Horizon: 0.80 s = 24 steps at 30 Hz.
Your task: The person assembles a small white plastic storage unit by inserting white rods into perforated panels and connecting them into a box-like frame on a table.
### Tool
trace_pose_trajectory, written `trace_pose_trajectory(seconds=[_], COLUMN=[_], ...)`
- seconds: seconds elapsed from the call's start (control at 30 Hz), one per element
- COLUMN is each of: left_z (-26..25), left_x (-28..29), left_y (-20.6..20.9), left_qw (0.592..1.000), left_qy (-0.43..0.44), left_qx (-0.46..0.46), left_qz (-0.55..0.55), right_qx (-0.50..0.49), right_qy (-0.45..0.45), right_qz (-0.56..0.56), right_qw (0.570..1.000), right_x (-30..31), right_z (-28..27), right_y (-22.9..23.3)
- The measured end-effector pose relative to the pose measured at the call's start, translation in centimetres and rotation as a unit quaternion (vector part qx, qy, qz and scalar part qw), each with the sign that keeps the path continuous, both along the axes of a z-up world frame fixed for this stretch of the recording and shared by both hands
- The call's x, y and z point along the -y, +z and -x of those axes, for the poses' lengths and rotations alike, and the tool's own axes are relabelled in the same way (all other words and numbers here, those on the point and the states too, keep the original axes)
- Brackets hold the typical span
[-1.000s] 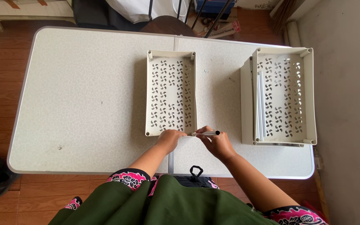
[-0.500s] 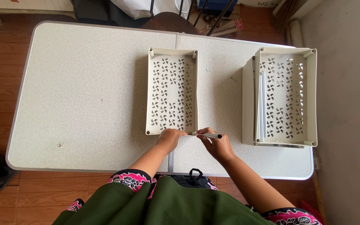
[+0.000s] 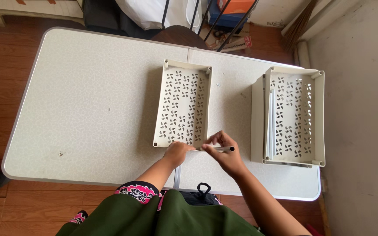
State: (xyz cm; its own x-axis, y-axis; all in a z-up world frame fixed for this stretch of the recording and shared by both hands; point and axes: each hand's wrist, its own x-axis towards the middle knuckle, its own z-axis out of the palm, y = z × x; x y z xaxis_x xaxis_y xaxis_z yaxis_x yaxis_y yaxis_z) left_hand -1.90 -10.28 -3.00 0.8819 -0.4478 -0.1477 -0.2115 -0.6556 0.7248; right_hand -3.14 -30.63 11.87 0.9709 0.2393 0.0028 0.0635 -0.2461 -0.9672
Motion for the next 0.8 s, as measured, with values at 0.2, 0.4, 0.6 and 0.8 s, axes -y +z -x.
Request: trace_pose_trajectory(seconds=[0.2,0.4,0.6,0.8], left_z=[0.4,0.4,0.2,0.1], left_x=[0.3,0.3,0.5,-0.1], left_y=[-0.2,-0.2,0.2,0.4], left_qw=[0.999,0.999,0.999,0.999], left_qy=[0.003,0.002,0.003,-0.005], left_qx=[-0.031,-0.019,-0.026,-0.045], left_qz=[-0.038,-0.039,-0.039,-0.014], right_qx=[-0.105,-0.018,-0.025,-0.063], right_qy=[-0.095,-0.116,-0.123,-0.117], right_qz=[-0.028,-0.07,-0.022,0.014], right_qw=[0.99,0.991,0.992,0.991], right_x=[-0.4,-0.1,-0.6,-1.4], right_z=[-0.2,0.0,-0.4,0.0], right_y=[-2.8,-4.2,-4.4,-2.2])
